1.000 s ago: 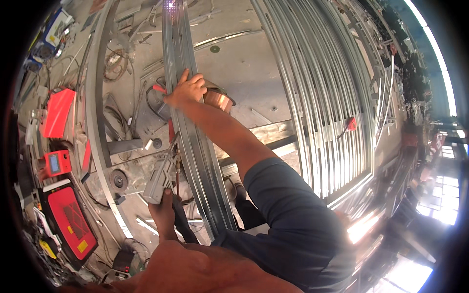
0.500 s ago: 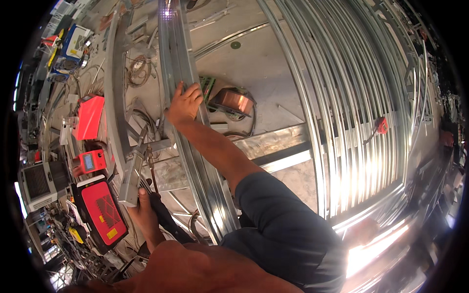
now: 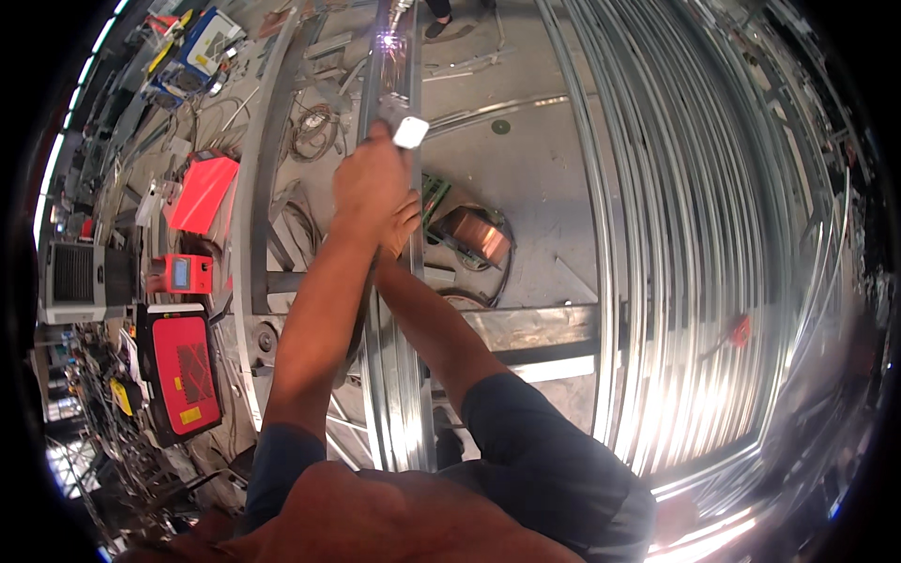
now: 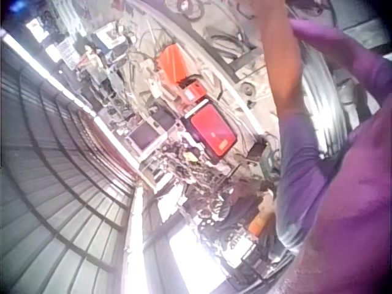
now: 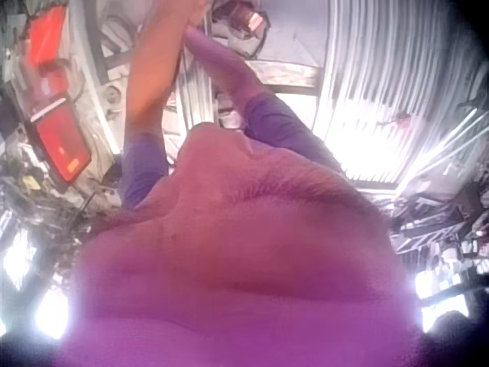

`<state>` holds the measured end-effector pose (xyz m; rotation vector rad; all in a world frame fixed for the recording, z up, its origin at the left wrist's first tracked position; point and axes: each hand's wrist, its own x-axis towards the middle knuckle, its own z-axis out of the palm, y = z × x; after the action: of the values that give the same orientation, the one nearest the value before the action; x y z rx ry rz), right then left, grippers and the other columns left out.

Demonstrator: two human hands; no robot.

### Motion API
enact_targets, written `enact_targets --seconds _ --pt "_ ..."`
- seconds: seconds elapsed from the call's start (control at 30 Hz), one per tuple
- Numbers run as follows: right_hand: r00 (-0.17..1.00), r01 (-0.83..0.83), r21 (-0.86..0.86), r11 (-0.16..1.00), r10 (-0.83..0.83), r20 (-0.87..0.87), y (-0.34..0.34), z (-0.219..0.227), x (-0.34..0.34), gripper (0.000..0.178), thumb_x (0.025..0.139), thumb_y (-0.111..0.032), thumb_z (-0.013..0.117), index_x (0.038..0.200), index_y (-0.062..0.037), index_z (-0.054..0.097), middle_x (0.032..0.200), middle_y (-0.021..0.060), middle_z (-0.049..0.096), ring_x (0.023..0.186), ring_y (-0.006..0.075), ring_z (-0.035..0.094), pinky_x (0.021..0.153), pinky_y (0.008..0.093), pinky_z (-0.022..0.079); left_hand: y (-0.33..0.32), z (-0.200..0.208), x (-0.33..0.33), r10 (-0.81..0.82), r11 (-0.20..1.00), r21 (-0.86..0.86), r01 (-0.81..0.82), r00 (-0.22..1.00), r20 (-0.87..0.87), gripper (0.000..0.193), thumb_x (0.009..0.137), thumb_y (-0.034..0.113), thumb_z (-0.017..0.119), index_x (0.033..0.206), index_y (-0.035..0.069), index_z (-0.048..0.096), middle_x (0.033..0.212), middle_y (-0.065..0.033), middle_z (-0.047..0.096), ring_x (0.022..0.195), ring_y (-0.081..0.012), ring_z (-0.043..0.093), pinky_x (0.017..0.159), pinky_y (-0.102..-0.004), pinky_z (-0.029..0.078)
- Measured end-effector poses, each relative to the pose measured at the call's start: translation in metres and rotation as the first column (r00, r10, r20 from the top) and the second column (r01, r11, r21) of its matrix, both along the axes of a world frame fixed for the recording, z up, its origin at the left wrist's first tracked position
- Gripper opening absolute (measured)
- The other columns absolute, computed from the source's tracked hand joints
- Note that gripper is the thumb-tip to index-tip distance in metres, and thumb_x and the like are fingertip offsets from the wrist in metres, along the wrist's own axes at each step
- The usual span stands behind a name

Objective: The person picks up a long metal frame and positions it vertically. They then use a handheld welding tool to weld along the seams of the frame, creating visible sparks.

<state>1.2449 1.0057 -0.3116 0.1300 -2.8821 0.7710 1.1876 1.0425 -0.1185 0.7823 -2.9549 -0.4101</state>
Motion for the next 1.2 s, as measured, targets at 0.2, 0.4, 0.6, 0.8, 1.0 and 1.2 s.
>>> enact_targets --seconds 0.2,0.4,0.6,0.8,1.0,1.2 --pt "0.997 -0.052 -0.105 0.993 0.057 0.054 0.004 -0.024 0.008 0.084 0.084 -0.046 0.062 0.148 0.0014 0.035 0.151 0.0352 0.028 0.13 0.047 0.035 0.107 0.0526 0.029 -0.026 -0.076 -0.069 0.069 0.998 0.001 -0.069 0.998 -0.01 0.039 0.099 0.029 0.055 0.123 -0.002 0.056 0.115 -0.0264 0.072 0.106 -0.041 0.071 0.091 -0.0499 0.057" --pt "0.997 -0.06 -0.124 0.99 0.066 0.044 0.003 -0.043 0.001 0.102 0.073 -0.05 0.072 0.15 0.0023 0.029 0.152 0.0327 0.026 0.133 0.0454 0.032 0.108 0.0511 0.028 -0.033 -0.083 -0.067 0.091 0.995 0.041 -0.09 0.996 -0.011 0.039 0.1 0.025 0.052 0.125 -0.003 0.057 0.116 -0.0269 0.071 0.108 -0.041 0.071 0.092 -0.0489 0.057" --pt "0.996 -0.078 -0.162 0.984 0.083 0.026 -0.004 -0.055 -0.008 0.122 0.062 -0.054 0.081 0.152 0.0031 0.024 0.154 0.0302 0.024 0.136 0.0438 0.028 0.109 0.0496 0.026 -0.042 -0.084 -0.069 0.094 0.995 0.022 -0.093 0.995 -0.044 0.037 0.099 0.021 0.049 0.124 -0.005 0.056 0.111 -0.0264 0.073 0.106 -0.0397 0.072 0.092 -0.0488 0.057" --pt "0.998 -0.069 -0.098 0.993 0.067 -0.021 -0.005 -0.066 -0.014 0.139 0.052 -0.058 0.09 0.154 0.0039 0.019 0.155 0.0283 0.022 0.139 0.0428 0.025 0.109 0.0487 0.025 -0.045 -0.077 -0.07 0.061 0.997 0.047 -0.061 0.998 0.001 0.047 0.1 0.011 0.044 0.139 -0.014 0.046 0.112 -0.0274 0.072 0.103 -0.0375 0.074 0.086 -0.0445 0.061" --pt "0.998 -0.051 0.057 0.997 0.053 -0.034 -0.006 -0.047 -0.006 0.138 0.051 -0.06 0.088 0.153 0.0045 0.022 0.153 0.0295 0.025 0.136 0.0444 0.028 0.109 0.0492 0.026 -0.053 -0.081 -0.072 0.146 0.986 0.09 -0.142 0.988 -0.045 0.04 0.098 0.029 0.057 0.122 -0.003 0.058 0.109 -0.0274 0.073 0.105 -0.0419 0.071 0.092 -0.0501 0.057" --pt "0.998 -0.066 -0.006 0.998 0.066 -0.003 0.0 -0.034 -0.006 0.135 0.05 -0.06 0.088 0.151 0.0047 0.025 0.152 0.0295 0.026 0.134 0.0438 0.032 0.107 0.048 0.028 -0.059 -0.084 -0.076 0.15 0.981 0.13 -0.141 0.987 -0.06 0.039 0.098 0.03 0.058 0.12 -0.002 0.059 0.112 -0.0266 0.072 0.108 -0.0421 0.07 0.093 -0.0506 0.055"
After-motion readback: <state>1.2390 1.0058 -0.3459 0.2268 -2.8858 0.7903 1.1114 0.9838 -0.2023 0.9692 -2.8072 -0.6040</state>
